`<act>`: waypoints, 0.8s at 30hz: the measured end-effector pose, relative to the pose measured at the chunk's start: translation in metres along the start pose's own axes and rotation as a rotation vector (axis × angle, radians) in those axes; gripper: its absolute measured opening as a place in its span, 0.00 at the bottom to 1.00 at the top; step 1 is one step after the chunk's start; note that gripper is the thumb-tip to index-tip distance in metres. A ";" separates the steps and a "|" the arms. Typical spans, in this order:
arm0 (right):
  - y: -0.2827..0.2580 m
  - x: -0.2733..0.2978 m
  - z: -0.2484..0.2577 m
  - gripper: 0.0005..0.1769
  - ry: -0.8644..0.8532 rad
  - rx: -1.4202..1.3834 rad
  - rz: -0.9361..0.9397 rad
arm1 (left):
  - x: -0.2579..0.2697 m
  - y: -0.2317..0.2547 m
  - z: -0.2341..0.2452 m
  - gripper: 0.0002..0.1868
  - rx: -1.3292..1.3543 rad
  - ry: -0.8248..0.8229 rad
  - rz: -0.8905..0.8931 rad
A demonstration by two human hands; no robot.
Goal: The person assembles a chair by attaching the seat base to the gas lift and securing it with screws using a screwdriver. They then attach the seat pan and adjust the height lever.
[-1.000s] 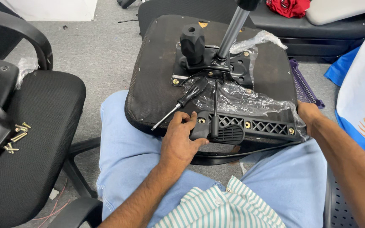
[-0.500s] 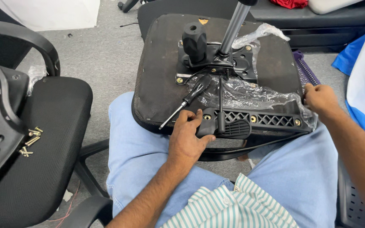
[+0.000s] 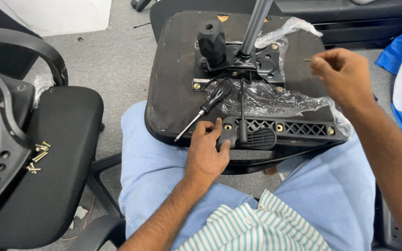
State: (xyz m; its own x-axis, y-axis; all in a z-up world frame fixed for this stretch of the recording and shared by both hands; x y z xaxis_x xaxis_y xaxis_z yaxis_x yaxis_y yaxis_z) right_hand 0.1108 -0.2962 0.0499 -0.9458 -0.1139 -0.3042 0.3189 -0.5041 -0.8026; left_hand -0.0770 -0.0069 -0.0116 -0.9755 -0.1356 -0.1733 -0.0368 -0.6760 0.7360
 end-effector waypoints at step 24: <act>0.249 -0.019 0.039 0.19 -0.130 -0.775 -1.067 | -0.002 -0.007 -0.012 0.65 0.793 0.083 1.264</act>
State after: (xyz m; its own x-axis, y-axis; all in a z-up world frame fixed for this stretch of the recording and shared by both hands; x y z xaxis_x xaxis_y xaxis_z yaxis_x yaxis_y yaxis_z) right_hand 0.2062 -0.4528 -0.1242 -0.7380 -0.0718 0.6710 -0.6684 0.2143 -0.7123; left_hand -0.0717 -0.0107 -0.0240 -0.4382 -0.3737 0.8175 0.6693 0.4714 0.5743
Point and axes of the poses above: each hand's wrist, its own x-axis away from the middle knuckle, its own z-axis out of the back of the hand, y = z × x, the point moved 2 cm from there along -x, towards the middle knuckle, and after that the axes turned 3 degrees about -x, right-handed, at the moved point
